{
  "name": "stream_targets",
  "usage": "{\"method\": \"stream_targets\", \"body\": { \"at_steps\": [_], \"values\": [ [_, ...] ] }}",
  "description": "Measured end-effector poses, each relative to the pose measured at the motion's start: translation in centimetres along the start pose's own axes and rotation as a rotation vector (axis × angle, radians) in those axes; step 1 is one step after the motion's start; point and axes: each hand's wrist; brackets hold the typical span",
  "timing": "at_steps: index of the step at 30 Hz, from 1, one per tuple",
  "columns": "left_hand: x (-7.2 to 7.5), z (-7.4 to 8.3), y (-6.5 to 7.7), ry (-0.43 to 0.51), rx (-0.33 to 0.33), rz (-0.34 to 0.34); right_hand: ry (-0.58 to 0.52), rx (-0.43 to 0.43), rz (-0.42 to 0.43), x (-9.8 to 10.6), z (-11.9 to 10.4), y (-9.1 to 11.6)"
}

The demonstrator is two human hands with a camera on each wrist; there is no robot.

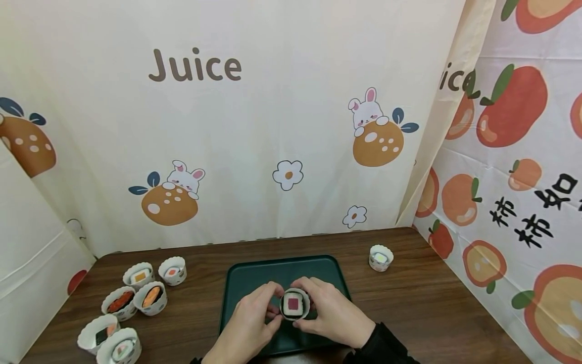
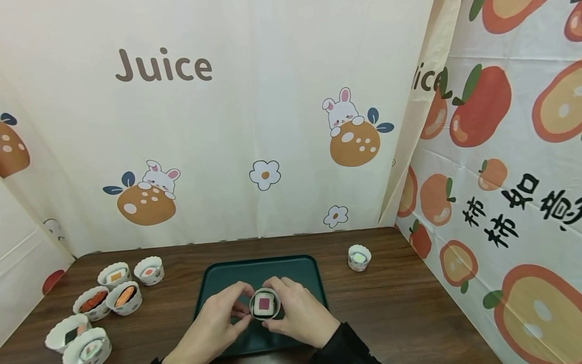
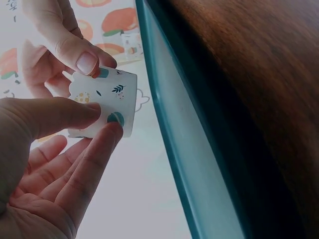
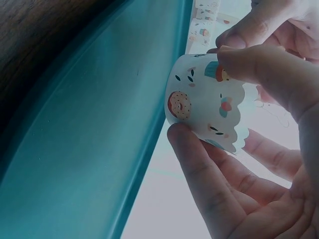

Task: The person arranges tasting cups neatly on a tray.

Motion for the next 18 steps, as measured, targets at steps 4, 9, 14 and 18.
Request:
{"method": "stream_targets", "body": {
  "at_steps": [4,9,14,18],
  "values": [
    [0.03,-0.08,0.0,0.002,-0.014,0.0,0.003,0.004,-0.008,-0.15,0.24,-0.17],
    [0.07,-0.1,0.04,-0.01,-0.034,0.013,0.0,0.0,-0.016,-0.23,0.35,-0.31],
    [0.06,-0.01,0.11,-0.027,-0.04,0.021,0.012,-0.009,-0.015,-0.34,0.27,-0.48],
    [-0.08,-0.12,0.17,-0.037,-0.05,0.025,0.035,-0.006,-0.013,-0.54,0.17,-0.58]
  ]
}}
Point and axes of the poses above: each hand's wrist, its own y-axis away from the middle knuckle, its own x-axis out of the back of the hand, z = x × y, and after that the axes turned 7 degrees about -z, right-handed
